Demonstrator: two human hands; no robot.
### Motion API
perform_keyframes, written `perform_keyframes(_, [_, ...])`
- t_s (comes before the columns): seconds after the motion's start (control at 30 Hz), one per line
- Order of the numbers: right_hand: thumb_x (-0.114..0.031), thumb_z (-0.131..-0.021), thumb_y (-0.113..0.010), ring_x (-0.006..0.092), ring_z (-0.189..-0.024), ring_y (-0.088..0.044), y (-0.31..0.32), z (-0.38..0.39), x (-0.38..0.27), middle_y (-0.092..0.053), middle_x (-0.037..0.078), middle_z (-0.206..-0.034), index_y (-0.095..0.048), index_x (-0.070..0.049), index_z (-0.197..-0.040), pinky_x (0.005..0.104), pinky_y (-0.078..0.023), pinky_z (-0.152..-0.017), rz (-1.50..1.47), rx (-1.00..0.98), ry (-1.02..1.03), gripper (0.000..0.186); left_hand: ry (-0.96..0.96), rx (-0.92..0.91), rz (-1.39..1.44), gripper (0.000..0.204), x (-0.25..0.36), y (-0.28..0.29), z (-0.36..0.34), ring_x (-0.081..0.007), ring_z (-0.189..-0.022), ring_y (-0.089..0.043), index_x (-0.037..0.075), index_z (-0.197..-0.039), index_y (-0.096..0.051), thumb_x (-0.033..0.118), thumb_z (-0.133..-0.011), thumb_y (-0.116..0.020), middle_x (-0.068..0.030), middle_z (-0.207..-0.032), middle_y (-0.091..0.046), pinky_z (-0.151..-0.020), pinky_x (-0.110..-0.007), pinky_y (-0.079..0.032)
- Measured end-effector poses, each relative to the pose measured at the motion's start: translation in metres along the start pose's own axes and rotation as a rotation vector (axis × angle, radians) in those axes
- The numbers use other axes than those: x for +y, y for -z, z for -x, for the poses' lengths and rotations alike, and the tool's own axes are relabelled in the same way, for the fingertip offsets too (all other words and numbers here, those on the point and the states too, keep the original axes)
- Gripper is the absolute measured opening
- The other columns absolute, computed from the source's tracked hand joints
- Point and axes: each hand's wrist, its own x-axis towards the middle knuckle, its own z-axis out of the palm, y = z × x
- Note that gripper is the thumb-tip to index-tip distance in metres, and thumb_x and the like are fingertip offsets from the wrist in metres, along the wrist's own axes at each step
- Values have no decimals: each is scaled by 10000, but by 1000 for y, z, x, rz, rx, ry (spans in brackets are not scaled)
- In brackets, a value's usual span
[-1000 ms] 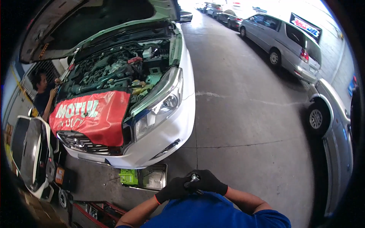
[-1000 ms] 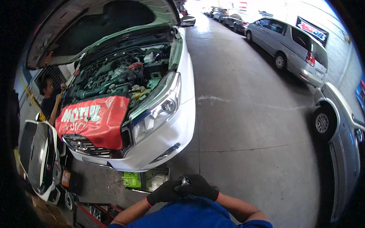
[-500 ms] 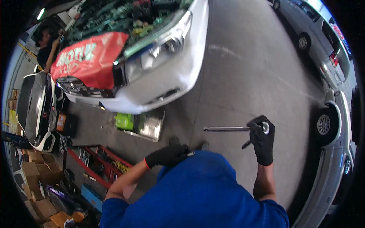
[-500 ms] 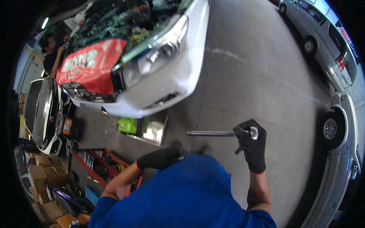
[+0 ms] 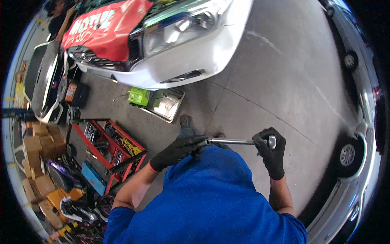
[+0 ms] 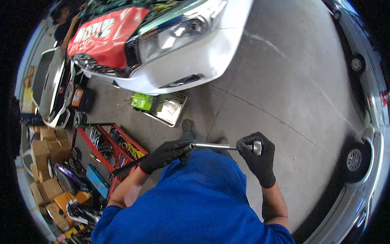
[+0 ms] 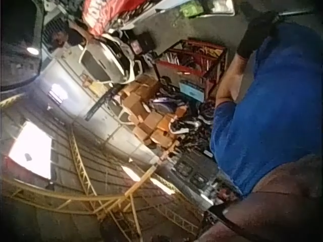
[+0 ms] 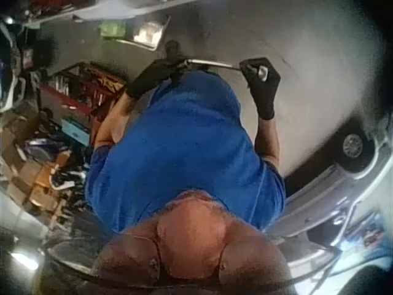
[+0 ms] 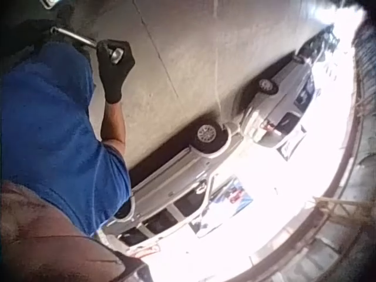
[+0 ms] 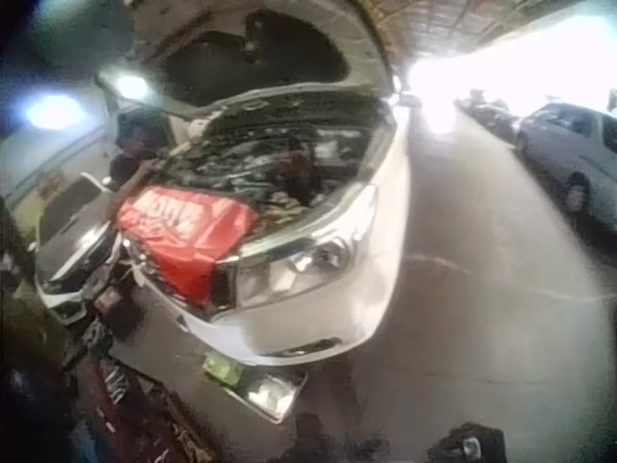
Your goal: Repairing and inspecting a car engine by removing components with a socket wrench and using a flashlight.
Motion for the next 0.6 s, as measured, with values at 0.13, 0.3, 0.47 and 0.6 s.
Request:
perform_keyframes(0.13, [-40, -764, -732, 112, -626, -574, -21, -27, -1, -627, 57, -716, -671, -9, -786, 270, -456, -571, 34, -87, -18, 72, 109, -7, 193, 444, 0, 25, 5, -120, -803, -579, 35, -1340, -529, 322, -1002, -530, -58, -995, -620, -737, -281, -503])
perform_keyframes(0.3, [-55, -777, -711, 105, -625, -560, -67, -76, -21, -605, 45, -684, -653, -9, -785, 267, -436, -556, 180, -258, 96, 75, -170, 100, -339, 504, 11, 65, 0, -205, -824, -600, 62, -1357, -527, 383, -969, -542, -104, -977, -642, -760, -363, -474])
perform_keyframes(0.47, [-66, -797, -691, 72, -574, -519, -133, -125, -54, -583, 16, -687, -615, -20, -761, 241, -408, -516, 63, -262, -30, 96, -306, 372, -572, 459, 27, 120, 10, -306, -904, -649, 62, -1282, -577, 379, -951, -554, -181, -1016, -660, -825, -394, -490])
perform_keyframes(0.6, [-56, -802, -686, 77, -562, -488, -182, -166, -67, -559, 6, -691, -593, -37, -760, 239, -408, -524, 75, -380, -201, 104, -153, 270, -335, 433, 47, 157, 31, -324, -995, -636, 59, -1250, -585, 365, -945, -547, -193, -1072, -644, -864, -425, -480])
